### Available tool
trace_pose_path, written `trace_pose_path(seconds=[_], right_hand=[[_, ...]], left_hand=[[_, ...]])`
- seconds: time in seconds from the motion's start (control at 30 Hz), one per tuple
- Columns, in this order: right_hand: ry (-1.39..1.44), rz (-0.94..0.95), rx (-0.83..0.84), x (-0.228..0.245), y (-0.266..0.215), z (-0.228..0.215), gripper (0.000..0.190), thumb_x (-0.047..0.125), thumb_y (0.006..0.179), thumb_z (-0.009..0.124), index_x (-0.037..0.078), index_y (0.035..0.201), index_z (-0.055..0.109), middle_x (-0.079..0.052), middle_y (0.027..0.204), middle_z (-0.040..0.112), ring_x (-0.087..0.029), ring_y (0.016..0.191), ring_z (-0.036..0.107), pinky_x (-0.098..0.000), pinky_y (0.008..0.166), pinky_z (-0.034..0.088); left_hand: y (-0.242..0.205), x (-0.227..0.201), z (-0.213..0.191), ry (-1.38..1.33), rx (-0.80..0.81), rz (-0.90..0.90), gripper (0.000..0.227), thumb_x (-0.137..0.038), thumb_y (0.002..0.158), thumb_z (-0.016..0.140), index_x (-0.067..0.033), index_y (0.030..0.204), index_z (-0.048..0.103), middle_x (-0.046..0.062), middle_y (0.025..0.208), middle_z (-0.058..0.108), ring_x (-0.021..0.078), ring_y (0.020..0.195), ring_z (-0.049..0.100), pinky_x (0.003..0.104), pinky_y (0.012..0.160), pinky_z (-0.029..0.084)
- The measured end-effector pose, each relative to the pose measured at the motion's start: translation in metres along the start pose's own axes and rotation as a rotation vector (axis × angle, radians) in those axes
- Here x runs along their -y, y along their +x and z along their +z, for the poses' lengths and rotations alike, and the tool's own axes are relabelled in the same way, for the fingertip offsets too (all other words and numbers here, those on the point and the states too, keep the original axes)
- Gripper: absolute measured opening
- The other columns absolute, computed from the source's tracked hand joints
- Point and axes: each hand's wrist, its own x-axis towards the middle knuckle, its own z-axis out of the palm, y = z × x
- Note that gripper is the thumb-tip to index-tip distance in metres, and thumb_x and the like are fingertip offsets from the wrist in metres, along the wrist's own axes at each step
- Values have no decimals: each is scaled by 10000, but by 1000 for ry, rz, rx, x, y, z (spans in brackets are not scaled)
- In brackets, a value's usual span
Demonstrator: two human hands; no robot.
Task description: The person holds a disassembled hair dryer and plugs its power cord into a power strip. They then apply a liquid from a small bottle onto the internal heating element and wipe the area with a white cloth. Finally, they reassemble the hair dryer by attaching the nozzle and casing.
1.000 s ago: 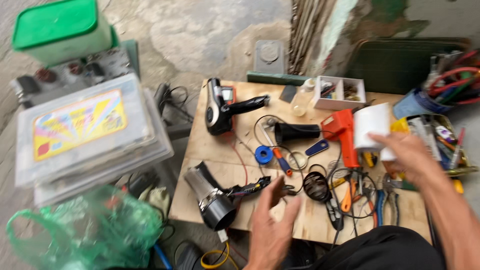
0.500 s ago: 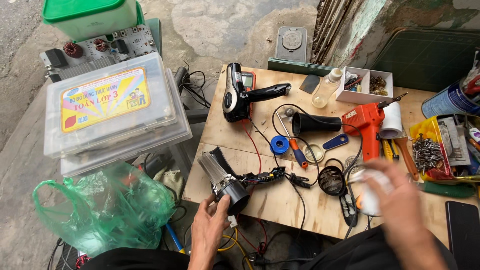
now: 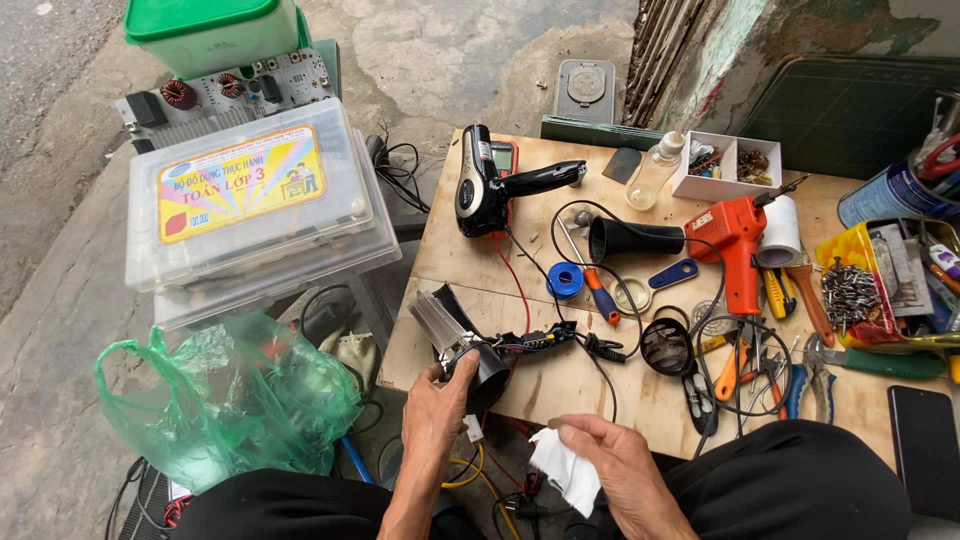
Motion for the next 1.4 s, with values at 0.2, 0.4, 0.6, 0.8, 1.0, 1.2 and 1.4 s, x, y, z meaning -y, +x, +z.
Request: trace_pose_path(seconds=[0.2, 0.4, 0.6, 0.8, 1.0, 1.2, 1.4], right_hand=[[-163, -175, 10, -14, 15, -1, 226, 61, 972, 844, -69, 1157, 854, -200, 897, 806, -244, 895, 722, -333, 924, 532], [-87, -174, 43, -12, 17, 8, 248, -38, 960, 812, -97, 1200, 816, -226, 1031, 831, -274, 907, 733, -352, 820, 566], [-211, -311, 15, -15, 18, 7, 336, 39, 954, 824, -10, 1286, 810, -101, 1008, 740, -174, 926, 636, -295, 839, 468], [-183, -489, -138, -8, 19, 21, 228, 45, 986, 801, 5, 1211, 806, -150, 1026, 880, -194, 859, 801, -282, 660, 604], [-511, -882, -155, -19, 36, 59, 194, 134, 1000, 791, 120, 1192, 767, -44, 1047, 849, -147, 840, 803, -249, 648, 663], [-662, -1208, -198, -33, 65, 86, 175, 29, 967, 732, 86, 1132, 749, -58, 1014, 762, -224, 824, 699, -368, 794, 576], [-905, -1400, -163, -30, 59, 83, 181, -55, 975, 672, 44, 1122, 638, -118, 1021, 682, -303, 875, 697, -429, 758, 574]], left_hand=[[3, 4, 10, -150, 40, 4, 889, -674, 818, 724, -123, 1511, 648, 81, 1419, 744, 236, 1250, 735, 415, 892, 691], [5, 3, 14, -205, 63, -23, 959, -618, 804, 787, -121, 1593, 565, 64, 1483, 695, 233, 1277, 673, 419, 1037, 542], [13, 1, 17, -580, 140, -71, 667, -342, 802, 893, -49, 1350, 651, 175, 1247, 783, 242, 1036, 738, 342, 817, 618], [16, -3, 17, -689, 183, -106, 585, -399, 836, 867, 2, 1223, 689, 174, 1048, 748, 275, 943, 769, 378, 863, 695], [23, 3, 22, -684, 209, -75, 526, -447, 864, 854, -42, 1164, 707, 115, 928, 702, 265, 898, 758, 375, 836, 666], [30, 14, 24, -710, 210, -48, 393, -449, 894, 885, -140, 1006, 669, 2, 738, 579, 173, 671, 637, 334, 652, 571], [28, 14, 28, -697, 202, -48, 371, -446, 902, 894, -167, 968, 658, -22, 711, 492, 128, 630, 514, 320, 634, 498]])
